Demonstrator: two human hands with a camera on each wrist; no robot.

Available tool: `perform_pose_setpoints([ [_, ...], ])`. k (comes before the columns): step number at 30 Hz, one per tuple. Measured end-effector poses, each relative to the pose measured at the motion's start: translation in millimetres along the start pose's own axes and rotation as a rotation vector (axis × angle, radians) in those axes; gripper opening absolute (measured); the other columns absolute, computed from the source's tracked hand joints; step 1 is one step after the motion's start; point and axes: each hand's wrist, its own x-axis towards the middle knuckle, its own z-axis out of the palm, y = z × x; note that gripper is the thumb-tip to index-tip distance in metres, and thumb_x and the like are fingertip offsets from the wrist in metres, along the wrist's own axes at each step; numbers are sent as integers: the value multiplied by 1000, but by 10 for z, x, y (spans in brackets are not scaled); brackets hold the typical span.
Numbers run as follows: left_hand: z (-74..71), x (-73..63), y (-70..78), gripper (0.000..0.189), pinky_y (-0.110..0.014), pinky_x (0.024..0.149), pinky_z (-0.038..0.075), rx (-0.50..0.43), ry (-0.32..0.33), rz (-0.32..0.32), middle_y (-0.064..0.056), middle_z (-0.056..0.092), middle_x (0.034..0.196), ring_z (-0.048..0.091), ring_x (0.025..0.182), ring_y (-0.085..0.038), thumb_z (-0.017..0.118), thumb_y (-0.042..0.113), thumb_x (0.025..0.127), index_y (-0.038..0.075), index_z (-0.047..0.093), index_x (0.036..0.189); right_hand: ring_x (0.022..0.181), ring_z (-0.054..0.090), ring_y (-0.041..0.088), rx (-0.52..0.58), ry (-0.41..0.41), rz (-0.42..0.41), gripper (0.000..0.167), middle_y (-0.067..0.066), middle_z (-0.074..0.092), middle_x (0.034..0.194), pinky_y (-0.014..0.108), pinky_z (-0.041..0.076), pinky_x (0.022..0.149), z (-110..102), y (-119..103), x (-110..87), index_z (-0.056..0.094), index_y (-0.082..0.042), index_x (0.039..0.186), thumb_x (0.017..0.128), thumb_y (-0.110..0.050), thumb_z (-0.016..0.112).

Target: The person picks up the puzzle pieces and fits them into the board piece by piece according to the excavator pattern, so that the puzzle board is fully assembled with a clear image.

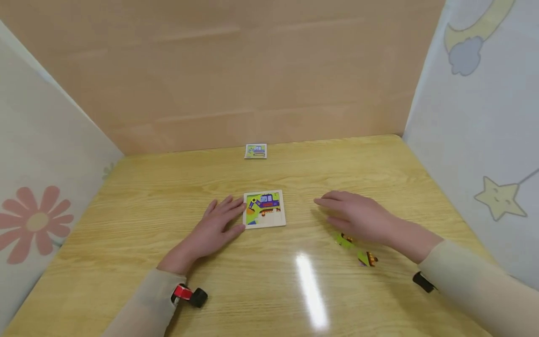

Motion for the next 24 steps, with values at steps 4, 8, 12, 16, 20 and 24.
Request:
perform_pose_setpoints([
  [4, -3, -4, 10, 64, -57, 135, -2, -3, 5, -4, -2, 33, 179, 18, 169, -30, 66, 40, 113, 14, 47, 168, 120, 72, 29, 4, -5, 45, 53, 6, 69, 142, 52, 63, 92, -44, 16, -124, 68, -11, 151, 101, -15, 83],
  [8, -6, -9, 20, 65, -57, 135, -1, -6, 4, -12, -2, 33, 179, 18, 169, -30, 66, 40, 113, 14, 46, 169, 115, 73, 24, -6, -9, 79, 52, 3, 70, 140, 48, 64, 89, -49, 27, -252, 70, -12, 150, 100, -20, 85],
  [12, -14, -4, 27, 65, -57, 135, -1, -4, 7, -15, -2, 33, 179, 18, 169, -30, 66, 39, 113, 14, 46, 169, 111, 74, 21, -18, 1, 81, 53, 3, 70, 139, 46, 64, 86, -50, 35, -364, 71, -11, 148, 99, -22, 87],
  [16, -18, -2, 33, 64, -58, 135, 0, -1, 8, -12, -3, 34, 178, 19, 168, -31, 66, 39, 113, 14, 46, 169, 108, 75, 20, -14, 5, 97, 54, 5, 70, 138, 44, 65, 84, -41, 32, -461, 71, -9, 147, 97, -25, 88],
  [20, -18, -9, 37, 64, -58, 135, 0, -7, 6, -15, -3, 34, 178, 19, 168, -31, 66, 38, 113, 14, 46, 169, 107, 75, 20, -13, -4, 134, 55, 6, 70, 139, 45, 65, 83, -14, 20, -529, 72, -10, 146, 98, -31, 87],
  [24, -9, -11, 32, 64, -58, 135, 0, -6, 6, -13, -3, 34, 178, 19, 168, -31, 66, 38, 113, 13, 46, 168, 107, 74, 19, -4, 6, 154, 57, 4, 70, 139, 44, 65, 83, 24, -8, -571, 72, -10, 146, 97, -34, 88],
])
